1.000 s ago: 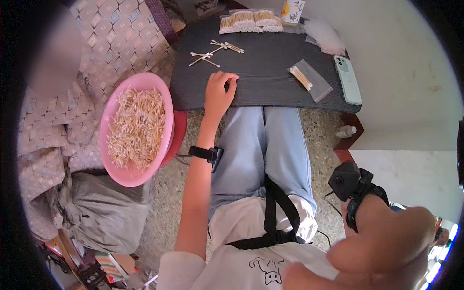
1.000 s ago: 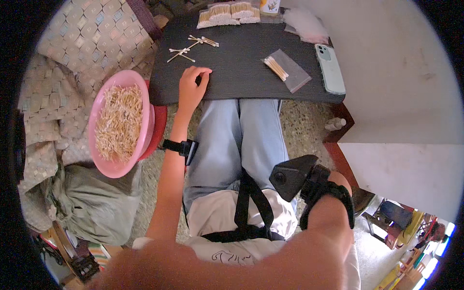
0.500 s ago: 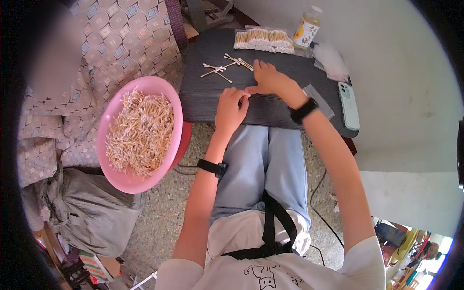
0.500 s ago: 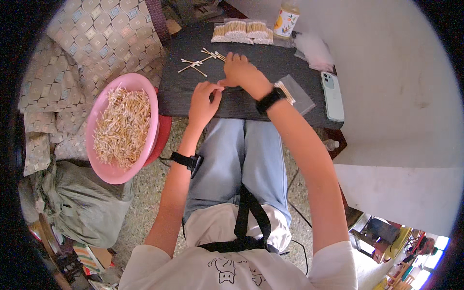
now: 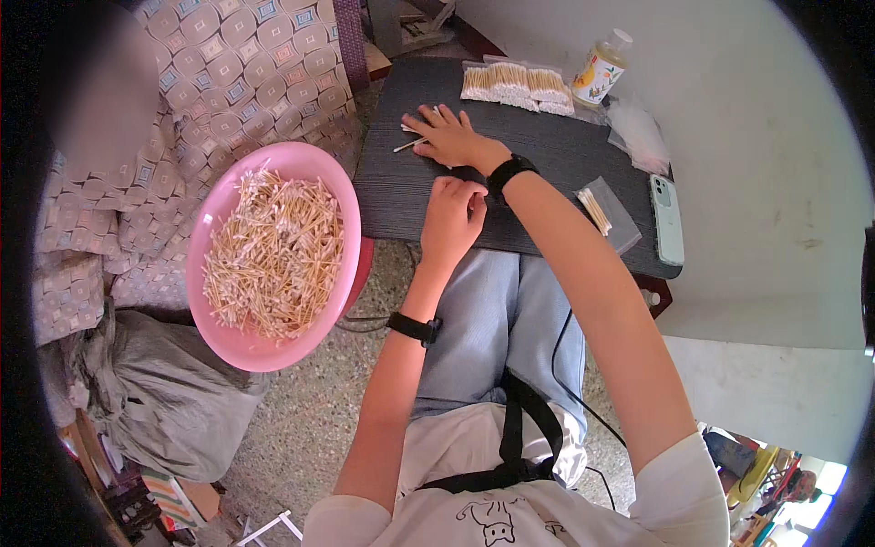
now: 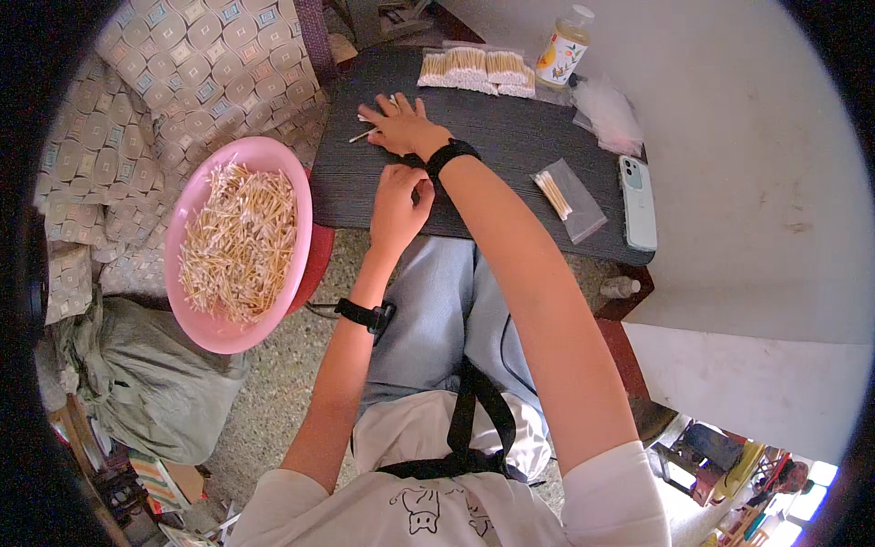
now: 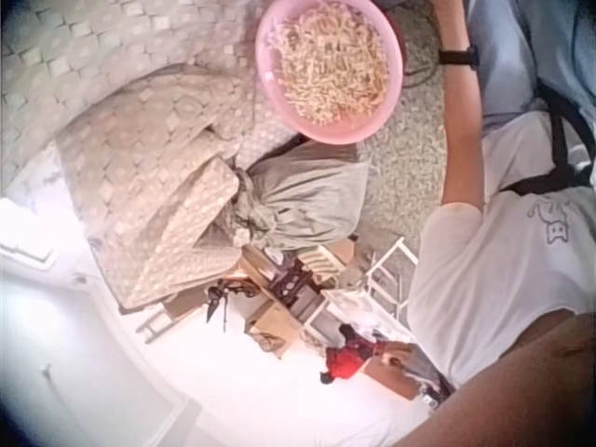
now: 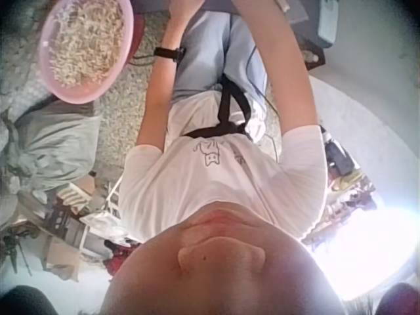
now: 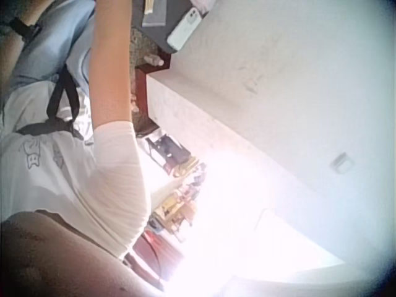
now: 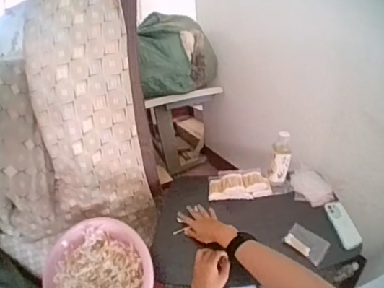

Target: The recorder is sorting cotton swabs and packing them into small resealable plastic bags at a workstation.

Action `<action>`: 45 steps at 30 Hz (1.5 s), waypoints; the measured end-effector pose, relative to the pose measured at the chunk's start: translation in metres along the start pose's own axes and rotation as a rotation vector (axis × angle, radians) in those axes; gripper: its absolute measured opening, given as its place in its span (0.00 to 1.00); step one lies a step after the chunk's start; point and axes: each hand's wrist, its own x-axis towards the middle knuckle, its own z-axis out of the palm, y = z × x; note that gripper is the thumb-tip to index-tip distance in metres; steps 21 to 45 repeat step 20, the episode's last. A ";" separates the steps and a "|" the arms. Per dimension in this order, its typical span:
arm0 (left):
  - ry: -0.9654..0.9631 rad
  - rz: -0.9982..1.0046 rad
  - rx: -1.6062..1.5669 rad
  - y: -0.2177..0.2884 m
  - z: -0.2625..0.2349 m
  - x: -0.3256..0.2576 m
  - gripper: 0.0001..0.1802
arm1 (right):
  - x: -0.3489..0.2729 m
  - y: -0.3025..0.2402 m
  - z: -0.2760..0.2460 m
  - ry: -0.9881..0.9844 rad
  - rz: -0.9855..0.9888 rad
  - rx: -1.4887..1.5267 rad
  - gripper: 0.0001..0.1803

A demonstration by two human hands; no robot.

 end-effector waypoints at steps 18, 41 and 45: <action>-0.106 0.054 0.352 -0.005 0.010 -0.001 0.40 | -0.152 0.032 -0.021 0.080 -0.246 0.335 0.34; -0.175 0.106 0.306 -0.009 0.020 0.001 0.45 | -0.164 0.034 -0.024 0.080 -0.219 0.423 0.37; -0.175 0.106 0.306 -0.009 0.020 0.001 0.45 | -0.164 0.034 -0.024 0.080 -0.219 0.423 0.37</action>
